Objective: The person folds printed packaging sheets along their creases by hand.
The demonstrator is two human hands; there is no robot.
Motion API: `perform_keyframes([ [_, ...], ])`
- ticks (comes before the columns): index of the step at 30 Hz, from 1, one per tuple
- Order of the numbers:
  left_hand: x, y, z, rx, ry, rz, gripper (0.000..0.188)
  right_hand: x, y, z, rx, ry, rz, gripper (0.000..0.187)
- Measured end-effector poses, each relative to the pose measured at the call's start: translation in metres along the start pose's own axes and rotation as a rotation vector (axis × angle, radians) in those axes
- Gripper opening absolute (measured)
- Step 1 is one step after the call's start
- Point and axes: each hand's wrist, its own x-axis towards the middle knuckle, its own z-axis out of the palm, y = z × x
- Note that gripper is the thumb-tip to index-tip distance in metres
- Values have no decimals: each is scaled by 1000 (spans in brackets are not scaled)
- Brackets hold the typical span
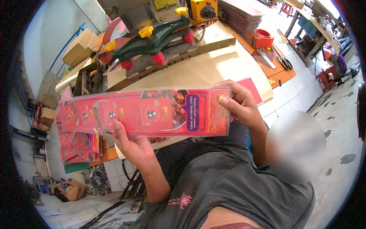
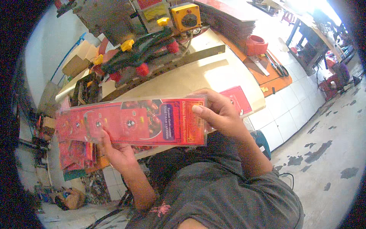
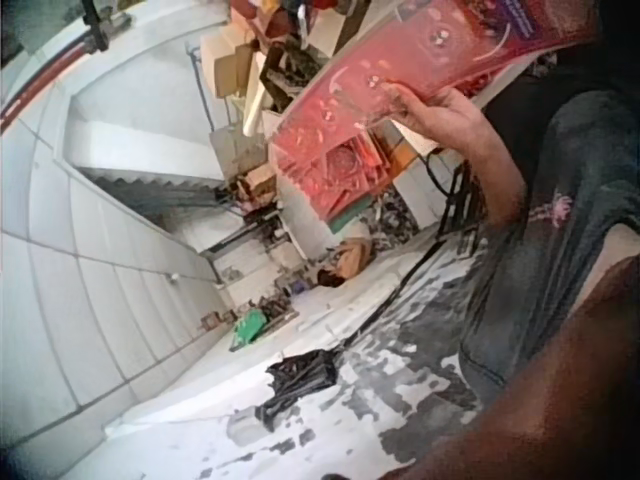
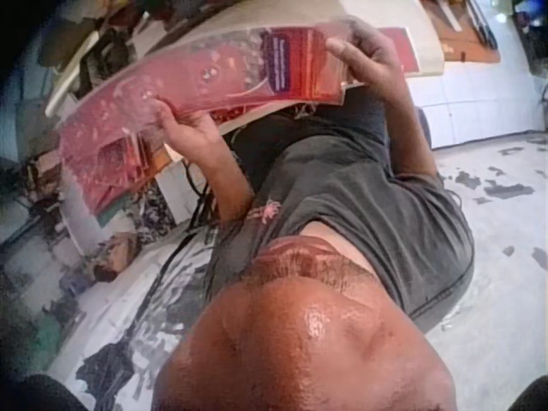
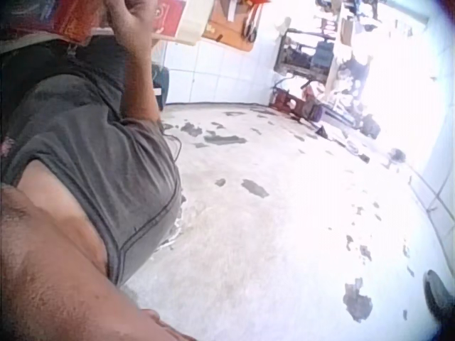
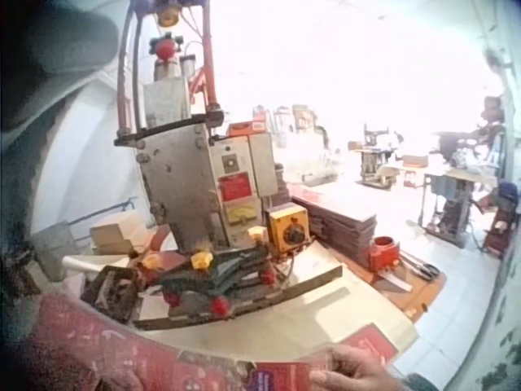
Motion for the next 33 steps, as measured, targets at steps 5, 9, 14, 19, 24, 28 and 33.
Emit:
perform_keyframes([
  [5,-4,-5,1,7,-12,-66,31,6,8,8,183,34,-107,43],
  [9,-8,-6,5,-14,-24,-112,28,2,-2,13,252,34,-20,43],
  [14,-9,-4,4,-52,-69,-120,27,3,2,11,190,30,-25,41],
  [19,-9,-9,5,-58,2,-117,29,5,4,11,96,82,11,38],
  [24,-6,-10,4,-28,-23,-145,29,4,8,11,193,168,59,47],
  [28,-5,-12,4,-40,-44,-207,23,-5,28,2,135,194,16,52],
  [33,12,7,-6,-15,-36,-244,20,-18,13,-24,61,340,14,39],
])
